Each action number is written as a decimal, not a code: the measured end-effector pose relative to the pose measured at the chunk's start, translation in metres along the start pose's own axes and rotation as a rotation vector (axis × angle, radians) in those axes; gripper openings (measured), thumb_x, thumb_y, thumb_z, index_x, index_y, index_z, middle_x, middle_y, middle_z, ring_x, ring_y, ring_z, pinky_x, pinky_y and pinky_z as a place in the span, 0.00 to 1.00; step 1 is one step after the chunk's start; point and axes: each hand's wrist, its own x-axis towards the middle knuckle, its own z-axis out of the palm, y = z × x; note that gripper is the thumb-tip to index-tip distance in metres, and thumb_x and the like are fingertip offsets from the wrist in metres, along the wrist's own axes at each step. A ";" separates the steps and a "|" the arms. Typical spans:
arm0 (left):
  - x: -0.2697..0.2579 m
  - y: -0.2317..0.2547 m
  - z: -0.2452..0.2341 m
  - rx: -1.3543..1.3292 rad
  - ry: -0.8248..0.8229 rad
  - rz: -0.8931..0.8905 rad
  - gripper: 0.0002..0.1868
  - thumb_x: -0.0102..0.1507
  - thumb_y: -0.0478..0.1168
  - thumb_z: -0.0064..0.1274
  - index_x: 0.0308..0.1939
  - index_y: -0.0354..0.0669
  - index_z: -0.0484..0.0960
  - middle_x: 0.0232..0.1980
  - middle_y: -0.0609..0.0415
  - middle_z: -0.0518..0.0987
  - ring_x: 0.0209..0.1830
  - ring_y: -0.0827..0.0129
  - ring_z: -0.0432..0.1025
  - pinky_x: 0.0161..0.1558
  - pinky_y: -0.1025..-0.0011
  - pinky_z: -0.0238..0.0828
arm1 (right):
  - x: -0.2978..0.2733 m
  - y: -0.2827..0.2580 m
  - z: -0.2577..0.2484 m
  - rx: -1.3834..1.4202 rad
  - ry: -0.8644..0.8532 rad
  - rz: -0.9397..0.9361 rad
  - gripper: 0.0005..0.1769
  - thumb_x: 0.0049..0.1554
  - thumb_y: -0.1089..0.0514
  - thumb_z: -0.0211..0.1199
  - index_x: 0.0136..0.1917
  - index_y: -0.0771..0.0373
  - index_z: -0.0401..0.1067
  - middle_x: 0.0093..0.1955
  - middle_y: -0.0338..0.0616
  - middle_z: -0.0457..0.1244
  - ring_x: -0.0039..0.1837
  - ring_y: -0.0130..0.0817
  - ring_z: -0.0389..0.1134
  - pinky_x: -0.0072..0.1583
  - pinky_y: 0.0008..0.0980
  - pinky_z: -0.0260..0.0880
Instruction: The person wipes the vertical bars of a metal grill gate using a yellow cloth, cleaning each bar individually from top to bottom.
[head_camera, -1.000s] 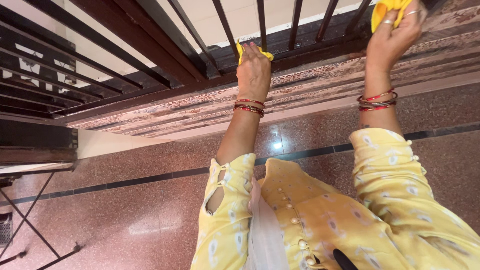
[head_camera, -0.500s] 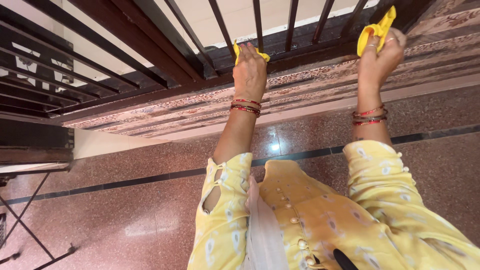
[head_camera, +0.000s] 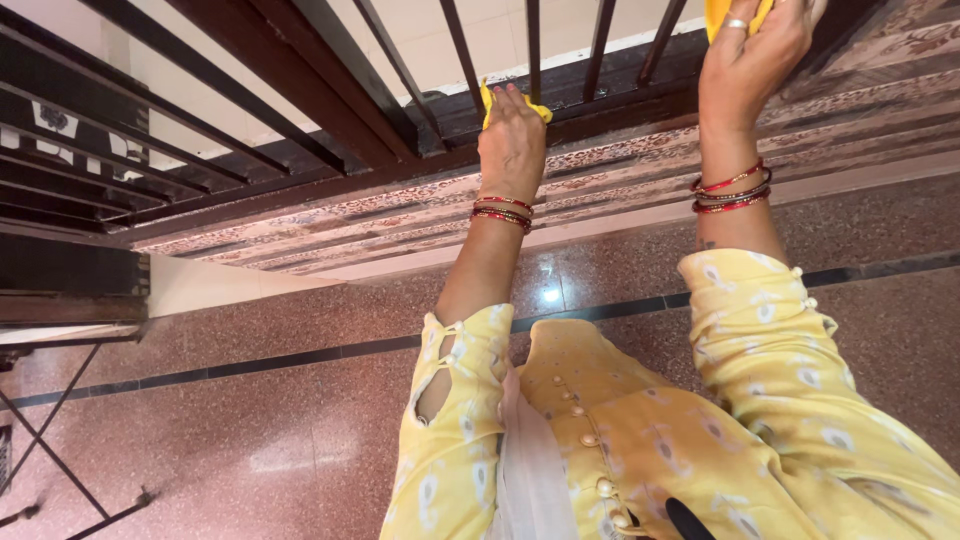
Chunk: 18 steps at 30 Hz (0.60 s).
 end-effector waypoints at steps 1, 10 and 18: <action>0.000 0.000 0.000 0.005 0.014 -0.001 0.26 0.61 0.30 0.52 0.64 0.22 0.72 0.63 0.27 0.74 0.61 0.52 0.75 0.47 0.69 0.81 | -0.006 0.002 0.002 0.016 -0.005 0.014 0.08 0.70 0.66 0.56 0.61 0.73 0.66 0.57 0.56 0.62 0.62 0.52 0.68 0.63 0.49 0.68; -0.001 0.001 -0.005 0.025 0.020 0.006 0.27 0.62 0.31 0.52 0.64 0.22 0.71 0.63 0.27 0.74 0.60 0.53 0.76 0.45 0.69 0.81 | -0.057 0.008 0.001 -0.090 -0.153 0.201 0.18 0.63 0.67 0.58 0.67 0.71 0.70 0.53 0.54 0.68 0.58 0.47 0.69 0.60 0.46 0.71; -0.002 0.000 0.000 0.021 0.019 0.019 0.29 0.62 0.32 0.51 0.66 0.21 0.68 0.65 0.26 0.72 0.62 0.53 0.74 0.48 0.70 0.80 | -0.054 -0.027 -0.037 -0.074 -0.178 0.291 0.10 0.58 0.66 0.62 0.54 0.68 0.76 0.48 0.51 0.71 0.49 0.44 0.74 0.55 0.41 0.71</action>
